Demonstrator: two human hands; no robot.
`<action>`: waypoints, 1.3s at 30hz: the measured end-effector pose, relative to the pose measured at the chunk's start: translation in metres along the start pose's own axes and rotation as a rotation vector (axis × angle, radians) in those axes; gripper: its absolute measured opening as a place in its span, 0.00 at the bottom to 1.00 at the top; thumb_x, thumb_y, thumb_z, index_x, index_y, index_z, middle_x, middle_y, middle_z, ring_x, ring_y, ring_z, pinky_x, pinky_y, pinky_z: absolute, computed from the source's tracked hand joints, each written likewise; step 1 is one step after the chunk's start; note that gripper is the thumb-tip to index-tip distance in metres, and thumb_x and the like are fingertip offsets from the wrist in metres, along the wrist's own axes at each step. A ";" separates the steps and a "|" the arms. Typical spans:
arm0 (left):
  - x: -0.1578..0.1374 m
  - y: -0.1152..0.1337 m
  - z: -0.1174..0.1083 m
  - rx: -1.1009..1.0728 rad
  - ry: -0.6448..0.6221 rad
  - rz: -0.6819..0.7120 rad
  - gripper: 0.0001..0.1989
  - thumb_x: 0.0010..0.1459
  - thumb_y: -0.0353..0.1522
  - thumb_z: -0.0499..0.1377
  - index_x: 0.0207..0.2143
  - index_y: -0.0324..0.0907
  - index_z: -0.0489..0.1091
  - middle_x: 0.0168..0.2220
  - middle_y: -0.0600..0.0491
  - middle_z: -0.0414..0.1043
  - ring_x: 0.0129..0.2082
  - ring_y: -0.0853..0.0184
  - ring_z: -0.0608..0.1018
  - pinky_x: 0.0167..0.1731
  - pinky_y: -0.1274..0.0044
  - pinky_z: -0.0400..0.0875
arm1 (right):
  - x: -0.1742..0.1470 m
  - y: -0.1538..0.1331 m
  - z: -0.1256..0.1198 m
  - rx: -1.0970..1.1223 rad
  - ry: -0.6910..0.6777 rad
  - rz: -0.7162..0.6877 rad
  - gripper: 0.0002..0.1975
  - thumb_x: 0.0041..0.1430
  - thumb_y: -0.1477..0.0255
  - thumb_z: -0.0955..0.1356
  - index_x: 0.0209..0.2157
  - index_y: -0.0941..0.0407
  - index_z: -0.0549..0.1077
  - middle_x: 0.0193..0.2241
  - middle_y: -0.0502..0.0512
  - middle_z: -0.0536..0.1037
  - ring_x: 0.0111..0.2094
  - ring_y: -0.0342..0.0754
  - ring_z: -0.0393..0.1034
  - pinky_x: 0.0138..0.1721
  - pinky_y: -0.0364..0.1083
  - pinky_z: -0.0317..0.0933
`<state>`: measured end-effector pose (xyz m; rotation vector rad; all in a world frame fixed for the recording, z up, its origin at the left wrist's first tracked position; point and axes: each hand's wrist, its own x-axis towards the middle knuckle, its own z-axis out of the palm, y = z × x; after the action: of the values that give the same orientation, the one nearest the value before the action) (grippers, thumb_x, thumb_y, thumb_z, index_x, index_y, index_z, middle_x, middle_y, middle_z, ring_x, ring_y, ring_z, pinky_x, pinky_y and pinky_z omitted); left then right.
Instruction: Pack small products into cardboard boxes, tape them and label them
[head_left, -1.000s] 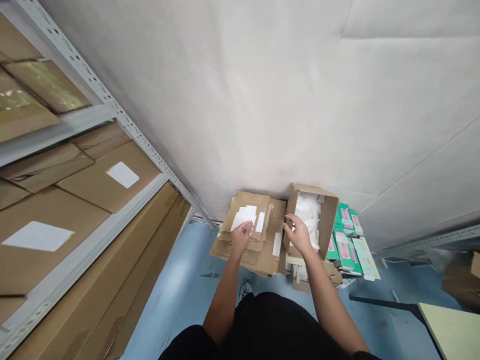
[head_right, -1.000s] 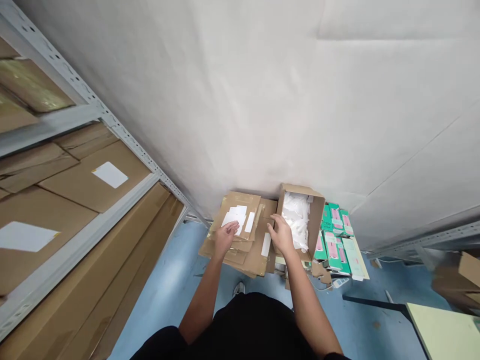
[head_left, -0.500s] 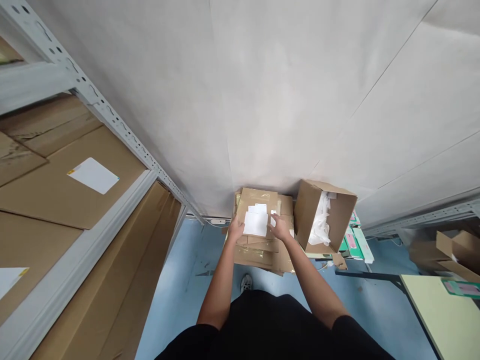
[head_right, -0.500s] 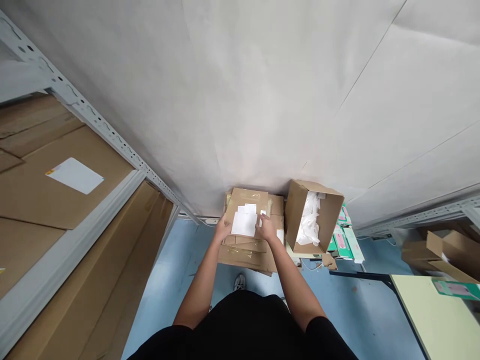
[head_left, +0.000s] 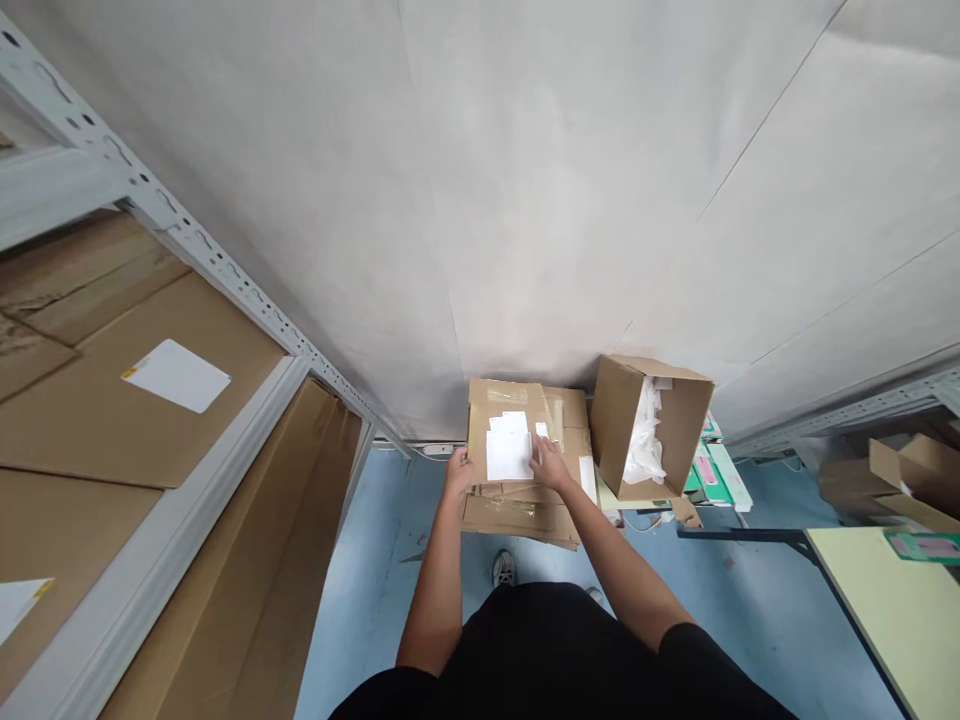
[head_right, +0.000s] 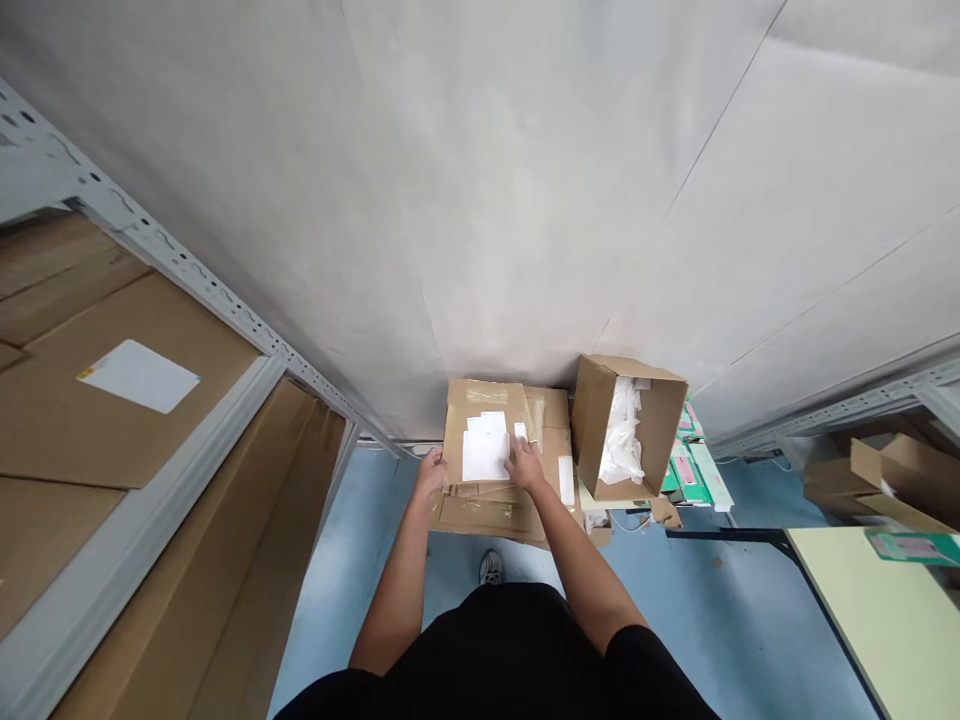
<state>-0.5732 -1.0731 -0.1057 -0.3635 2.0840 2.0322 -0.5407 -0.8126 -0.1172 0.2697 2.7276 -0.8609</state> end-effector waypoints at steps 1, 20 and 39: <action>-0.004 0.003 -0.001 -0.049 -0.016 -0.008 0.17 0.43 0.41 0.68 0.34 0.43 0.72 0.33 0.51 0.79 0.38 0.60 0.80 0.42 0.71 0.72 | 0.000 0.002 -0.003 0.067 0.060 0.005 0.39 0.62 0.66 0.69 0.73 0.56 0.58 0.70 0.67 0.64 0.73 0.62 0.54 0.70 0.60 0.54; -0.039 0.117 0.033 -0.246 -0.599 -0.001 0.51 0.44 0.32 0.73 0.70 0.48 0.59 0.54 0.47 0.78 0.41 0.66 0.81 0.41 0.76 0.75 | -0.094 0.044 -0.169 1.014 0.310 -0.136 0.30 0.48 0.66 0.73 0.55 0.52 0.72 0.45 0.56 0.84 0.45 0.55 0.78 0.47 0.53 0.72; -0.207 0.119 0.368 -0.077 -1.155 -0.023 0.53 0.43 0.25 0.72 0.71 0.51 0.56 0.56 0.47 0.76 0.46 0.63 0.81 0.47 0.73 0.76 | -0.410 0.303 -0.284 1.279 0.639 -0.060 0.44 0.44 0.75 0.74 0.64 0.46 0.63 0.40 0.49 0.77 0.37 0.47 0.73 0.40 0.46 0.65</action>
<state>-0.4234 -0.6962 0.0616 0.6395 1.2423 1.6344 -0.1316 -0.4416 0.0702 0.7820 2.1538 -2.8031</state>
